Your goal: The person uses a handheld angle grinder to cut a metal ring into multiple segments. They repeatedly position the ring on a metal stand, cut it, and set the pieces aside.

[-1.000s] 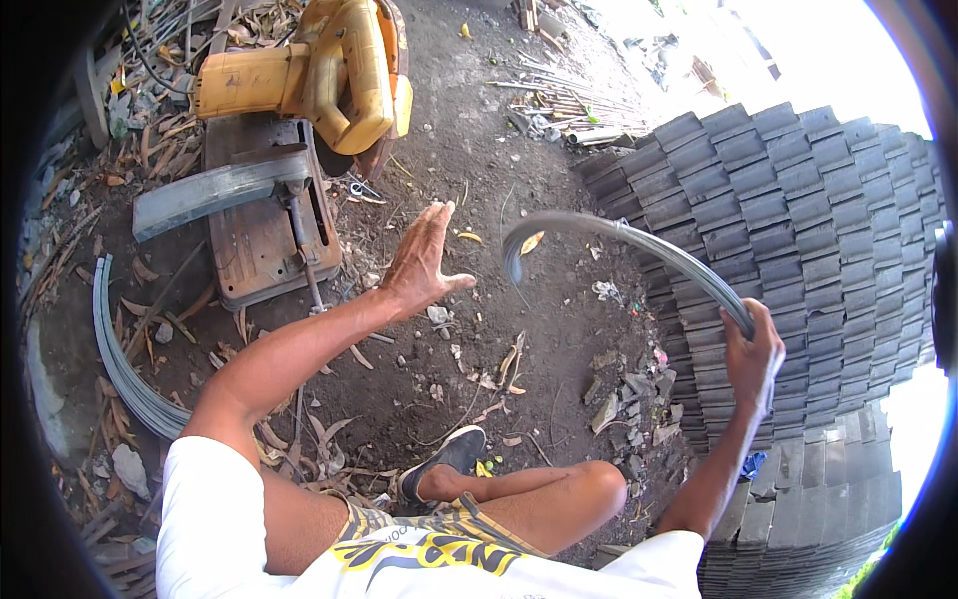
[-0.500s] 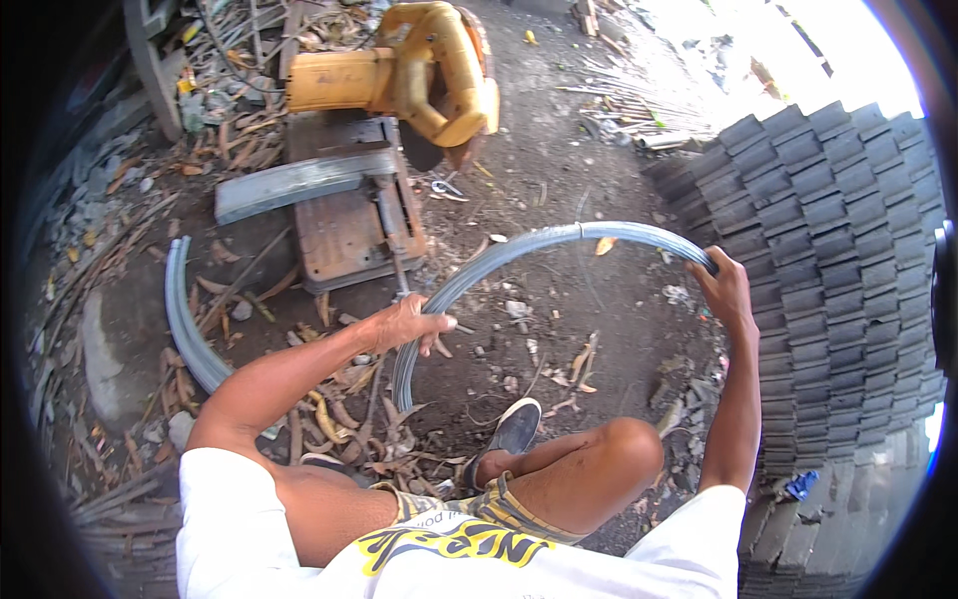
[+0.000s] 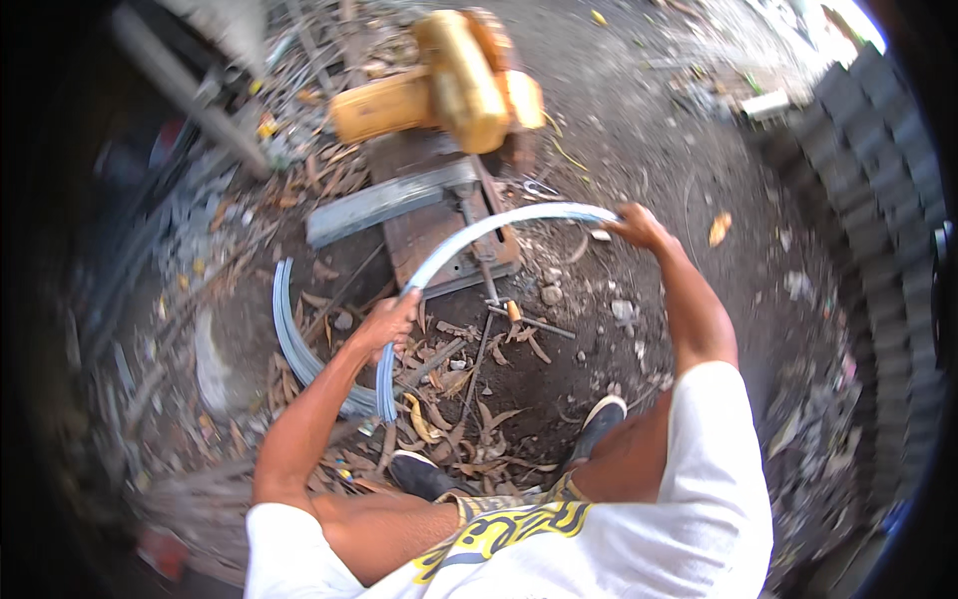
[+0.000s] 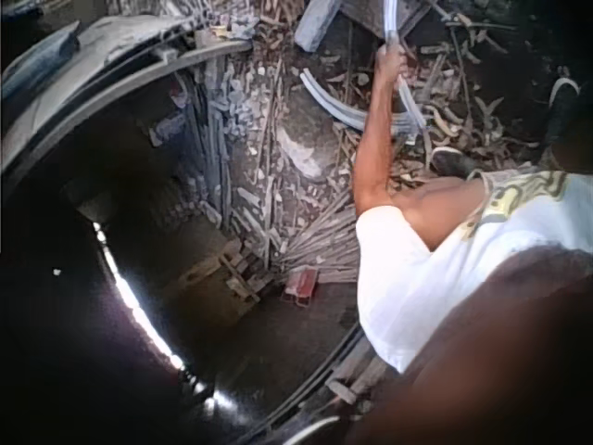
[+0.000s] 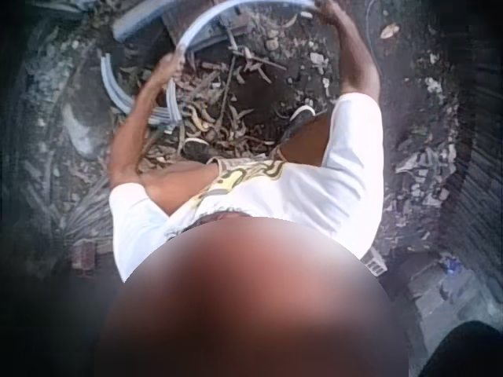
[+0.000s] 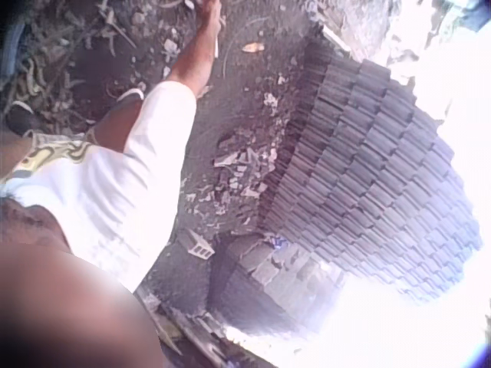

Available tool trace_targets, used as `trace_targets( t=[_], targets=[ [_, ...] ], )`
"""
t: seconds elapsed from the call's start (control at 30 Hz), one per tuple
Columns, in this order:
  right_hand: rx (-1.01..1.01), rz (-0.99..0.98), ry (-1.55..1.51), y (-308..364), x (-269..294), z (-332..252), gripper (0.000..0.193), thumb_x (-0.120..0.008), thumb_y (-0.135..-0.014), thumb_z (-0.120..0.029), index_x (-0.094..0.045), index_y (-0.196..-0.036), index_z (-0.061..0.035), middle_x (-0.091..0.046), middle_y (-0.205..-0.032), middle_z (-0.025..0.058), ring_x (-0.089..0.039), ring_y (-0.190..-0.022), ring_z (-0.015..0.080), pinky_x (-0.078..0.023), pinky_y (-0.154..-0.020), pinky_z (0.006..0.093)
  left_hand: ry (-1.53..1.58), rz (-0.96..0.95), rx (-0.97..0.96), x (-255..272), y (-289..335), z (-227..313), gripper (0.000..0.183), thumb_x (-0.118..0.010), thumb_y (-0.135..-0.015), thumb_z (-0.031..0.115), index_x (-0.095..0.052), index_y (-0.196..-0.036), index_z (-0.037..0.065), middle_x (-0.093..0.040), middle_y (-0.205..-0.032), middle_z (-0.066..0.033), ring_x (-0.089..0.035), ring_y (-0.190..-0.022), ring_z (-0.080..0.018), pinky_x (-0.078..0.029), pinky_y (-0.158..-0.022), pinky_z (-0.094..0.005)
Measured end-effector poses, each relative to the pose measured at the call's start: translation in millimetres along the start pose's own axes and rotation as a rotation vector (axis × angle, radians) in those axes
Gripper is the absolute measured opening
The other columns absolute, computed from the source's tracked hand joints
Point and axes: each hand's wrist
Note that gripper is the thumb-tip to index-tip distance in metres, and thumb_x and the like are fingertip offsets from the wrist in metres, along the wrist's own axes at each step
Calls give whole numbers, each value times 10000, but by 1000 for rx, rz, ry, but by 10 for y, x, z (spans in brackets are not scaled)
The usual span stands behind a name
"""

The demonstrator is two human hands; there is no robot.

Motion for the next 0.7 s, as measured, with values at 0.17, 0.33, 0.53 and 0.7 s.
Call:
trace_targets(
  t=[0.17, 0.33, 0.53, 0.7],
  targets=[
    [-35, 91, -72, -335, -386, -241, 613, -675, -864, -620, -685, -985, -20, -704, -972, 222, -676, -965, 391, -514, -823, 501, -101, 140, -63, 265, -124, 114, 532, -527, -973, 627, -434, -716, 171, -321, -559, 84, -315, -418, -51, -306, -387, -240],
    [-64, 245, -92, -543, -492, -512, 558, -680, -862, -596, -698, -1042, -68, -709, -1048, 197, -665, -1046, 372, -515, -863, 499, -126, 258, -84, 407, -229, 172, 539, -545, -960, 635, -447, -727, 159, -320, -559, 82, -312, -409, -54, -290, -380, -239],
    [-82, 199, -135, -747, -631, -559, 567, -687, -854, -593, -687, -1133, -100, -698, -1130, 191, -648, -1107, 377, -491, -916, 529, -123, 309, -94, 528, -314, 249, 512, -583, -957, 603, -514, -819, 115, -368, -567, 71, -329, -403, -48, -296, -372, -238],
    [-132, 228, -170, -892, -695, -558, 583, -698, -843, -586, -687, -1159, -97, -691, -1165, 203, -636, -1134, 385, -478, -951, 525, -228, 339, -180, 614, -444, 428, 434, -649, -948, 466, -541, -820, 65, -400, -575, 46, -353, -419, -67, -304, -381, -270]
  ],
)
Point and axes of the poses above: each hand's wrist, its own y-axis away from the middle knuckle, its own x-axis out of the back of the hand, z = x × y
